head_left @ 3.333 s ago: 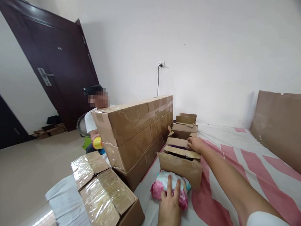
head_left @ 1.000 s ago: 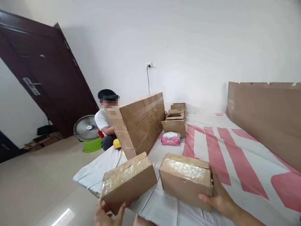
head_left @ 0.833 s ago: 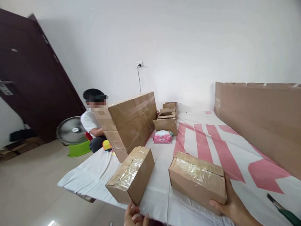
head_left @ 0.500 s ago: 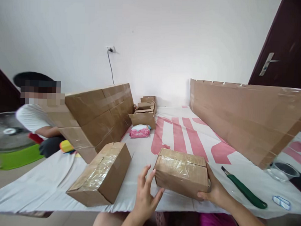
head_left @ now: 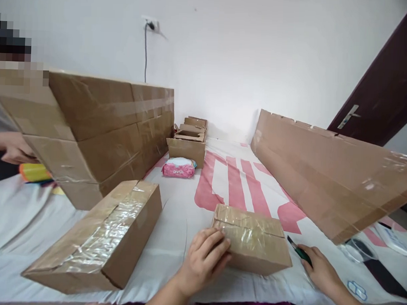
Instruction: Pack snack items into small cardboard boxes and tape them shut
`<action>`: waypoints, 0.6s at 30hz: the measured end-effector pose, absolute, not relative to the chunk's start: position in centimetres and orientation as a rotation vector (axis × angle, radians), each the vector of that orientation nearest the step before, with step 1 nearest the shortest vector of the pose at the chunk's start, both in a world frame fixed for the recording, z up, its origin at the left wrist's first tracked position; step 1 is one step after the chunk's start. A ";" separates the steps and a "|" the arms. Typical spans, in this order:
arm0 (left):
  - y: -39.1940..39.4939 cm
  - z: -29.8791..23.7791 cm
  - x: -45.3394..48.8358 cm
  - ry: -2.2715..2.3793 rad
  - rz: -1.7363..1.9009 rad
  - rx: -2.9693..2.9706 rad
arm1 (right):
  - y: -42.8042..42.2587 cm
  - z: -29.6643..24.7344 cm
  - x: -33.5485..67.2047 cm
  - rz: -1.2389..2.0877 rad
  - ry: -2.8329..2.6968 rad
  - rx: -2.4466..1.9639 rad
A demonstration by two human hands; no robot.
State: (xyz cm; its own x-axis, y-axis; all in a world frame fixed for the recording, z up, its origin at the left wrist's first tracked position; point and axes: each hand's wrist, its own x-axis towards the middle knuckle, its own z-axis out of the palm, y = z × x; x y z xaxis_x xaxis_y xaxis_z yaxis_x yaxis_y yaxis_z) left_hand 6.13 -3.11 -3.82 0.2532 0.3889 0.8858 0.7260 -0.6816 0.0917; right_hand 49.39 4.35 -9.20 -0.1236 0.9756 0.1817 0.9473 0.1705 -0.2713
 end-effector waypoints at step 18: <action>-2.4 -5.1 6.0 -1.161 -1.507 -2.146 | 4.7 10.6 23.1 -0.240 -3.130 -0.937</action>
State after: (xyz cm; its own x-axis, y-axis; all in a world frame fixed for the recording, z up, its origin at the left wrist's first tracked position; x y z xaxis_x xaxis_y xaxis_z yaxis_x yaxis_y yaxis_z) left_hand 5.98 -2.44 -5.06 0.1360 0.4529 0.8811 0.7366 -0.6410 0.2158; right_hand 23.09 4.65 10.62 -0.8281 0.5540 -0.0860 0.5343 0.8263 0.1779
